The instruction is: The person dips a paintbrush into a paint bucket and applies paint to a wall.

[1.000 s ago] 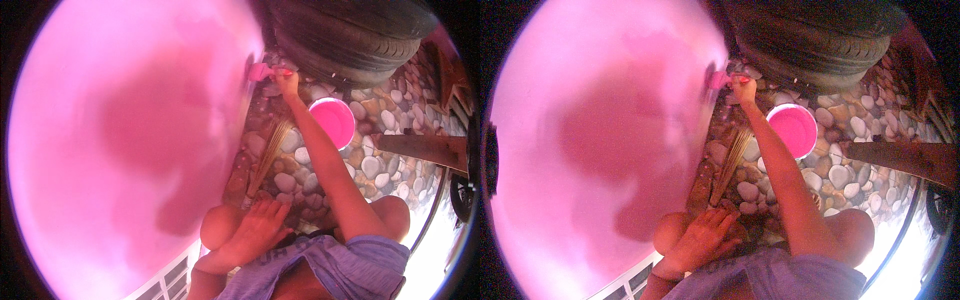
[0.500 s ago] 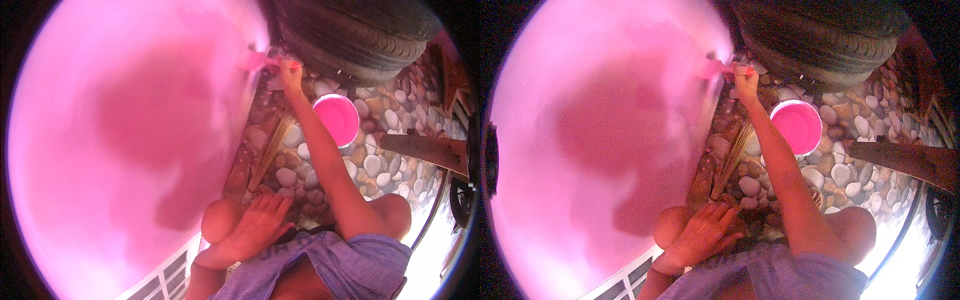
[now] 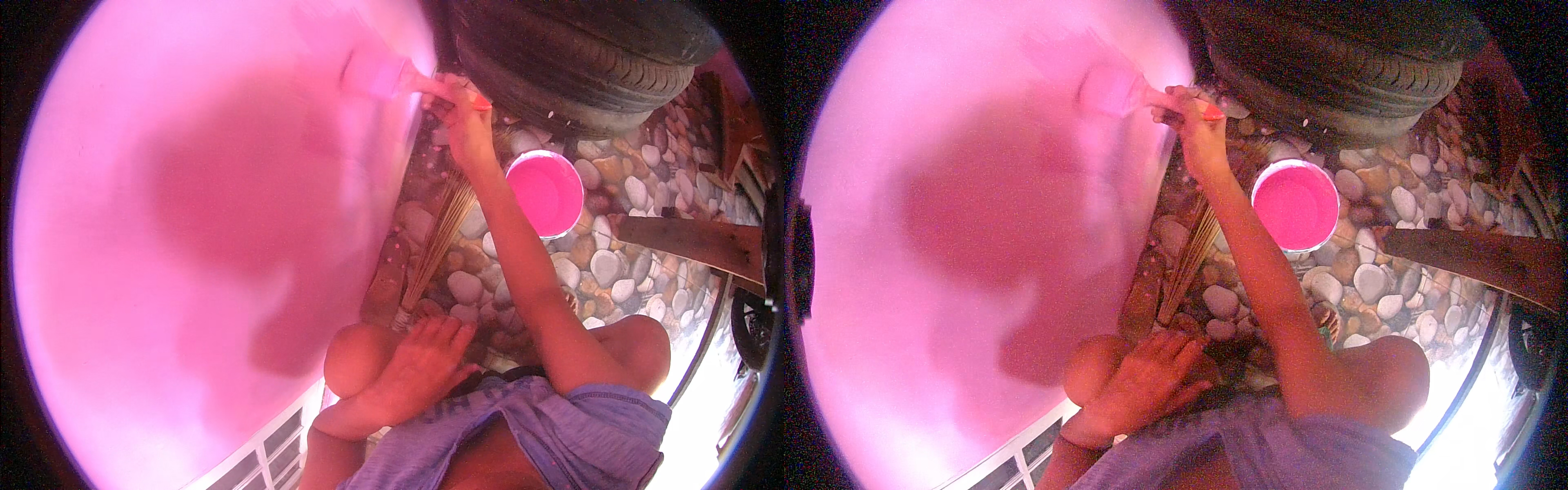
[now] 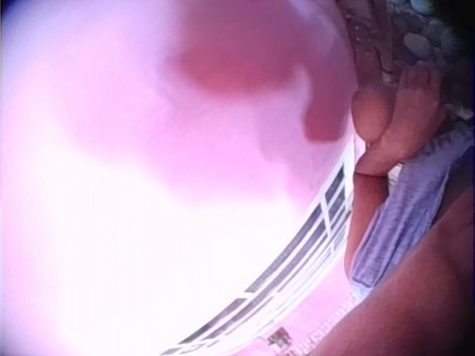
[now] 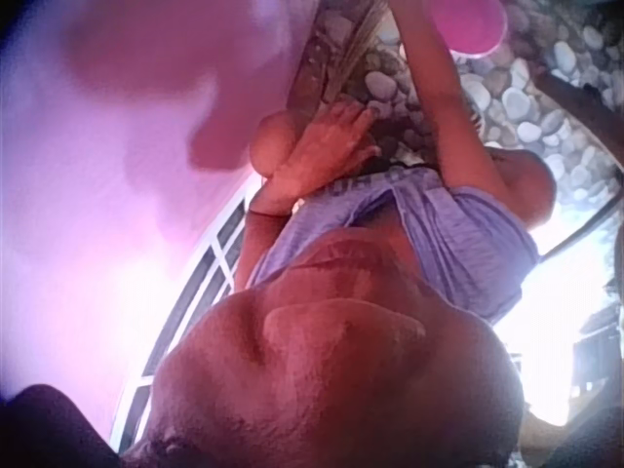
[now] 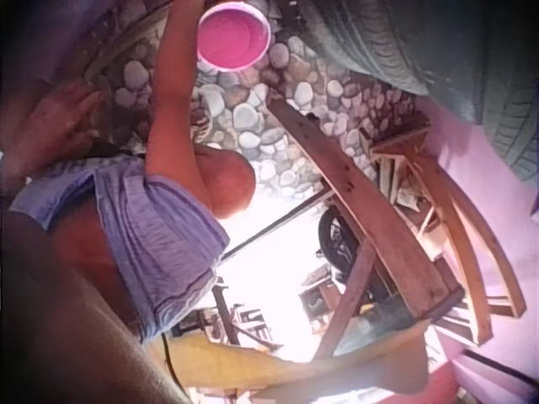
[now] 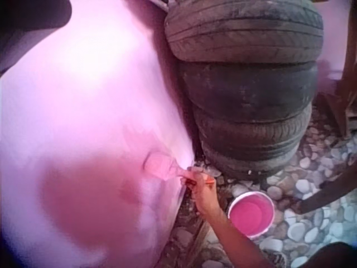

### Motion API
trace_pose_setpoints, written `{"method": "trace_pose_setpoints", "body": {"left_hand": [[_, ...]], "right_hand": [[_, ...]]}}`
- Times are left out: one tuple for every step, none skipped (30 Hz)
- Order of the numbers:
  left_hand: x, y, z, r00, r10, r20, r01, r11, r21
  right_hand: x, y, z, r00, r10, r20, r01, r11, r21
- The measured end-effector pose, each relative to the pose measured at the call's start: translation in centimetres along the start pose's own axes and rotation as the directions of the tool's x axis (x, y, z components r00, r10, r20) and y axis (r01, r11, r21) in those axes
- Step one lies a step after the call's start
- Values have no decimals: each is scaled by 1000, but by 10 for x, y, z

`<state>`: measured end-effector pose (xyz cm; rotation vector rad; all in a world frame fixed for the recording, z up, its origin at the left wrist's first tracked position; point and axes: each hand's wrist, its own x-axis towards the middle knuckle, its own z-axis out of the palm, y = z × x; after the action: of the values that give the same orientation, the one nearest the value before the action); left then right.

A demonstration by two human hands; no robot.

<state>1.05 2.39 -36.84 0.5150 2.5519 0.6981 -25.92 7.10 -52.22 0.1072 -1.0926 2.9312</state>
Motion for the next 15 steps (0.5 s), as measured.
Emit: {"method": "trace_pose_setpoints", "body": {"left_hand": [[1,0,0,1000,1,-3,-1,1000,1],[2,-1,0,1000,4,-3,-4,1000,1],[2,-2,0,1000,14,-21,-14,1000,13],[2,-3,1,999,23,-39,-22,999,27],[0,-3,2,999,18,-37,-17,999,27],[-1,-2,2,999,15,-42,-13,999,38],[-1,-3,3,999,8,-46,-6,999,50],[-2,-3,2,999,3,-46,0,999,49],[-1,-1,2,999,10,-41,-9,1000,16],[3,1,2,999,30,-35,-31,999,-19],[1,0,1,999,25,-35,-26,1000,-16],[1,0,0,1000,14,-25,-14,1000,-15],[1,0,-1,1000,5,-16,-5,1000,-15],[0,0,-1,1000,-3,-15,3,1000,-13],[0,1,0,1000,3,-25,-4,1000,-18]], "right_hand": [[5,3,0,998,57,17,-60,980,189],[7,8,-4,993,108,42,-116,922,369],[5,15,-6,993,108,42,-115,922,369],[1,25,-7,993,121,-6,-115,960,254],[-5,39,-11,990,131,-55,-123,983,137],[-8,53,-27,983,138,-120,-128,988,91],[-13,61,-42,983,138,-118,-139,990,4],[-21,68,-60,983,138,-121,-149,985,-87],[-26,78,-87,984,130,-126,-143,985,-97],[-29,87,-119,997,14,-81,-40,944,-327],[-33,90,-118,998,-68,-7,55,856,-515],[-37,93,-116,998,-68,-7,55,857,-512],[-43,96,-114,998,6,-57,-36,837,-546],[-48,96,-101,990,85,-108,-132,810,-571],[-46,94,-89,990,83,-111,-132,809,-573]]}}
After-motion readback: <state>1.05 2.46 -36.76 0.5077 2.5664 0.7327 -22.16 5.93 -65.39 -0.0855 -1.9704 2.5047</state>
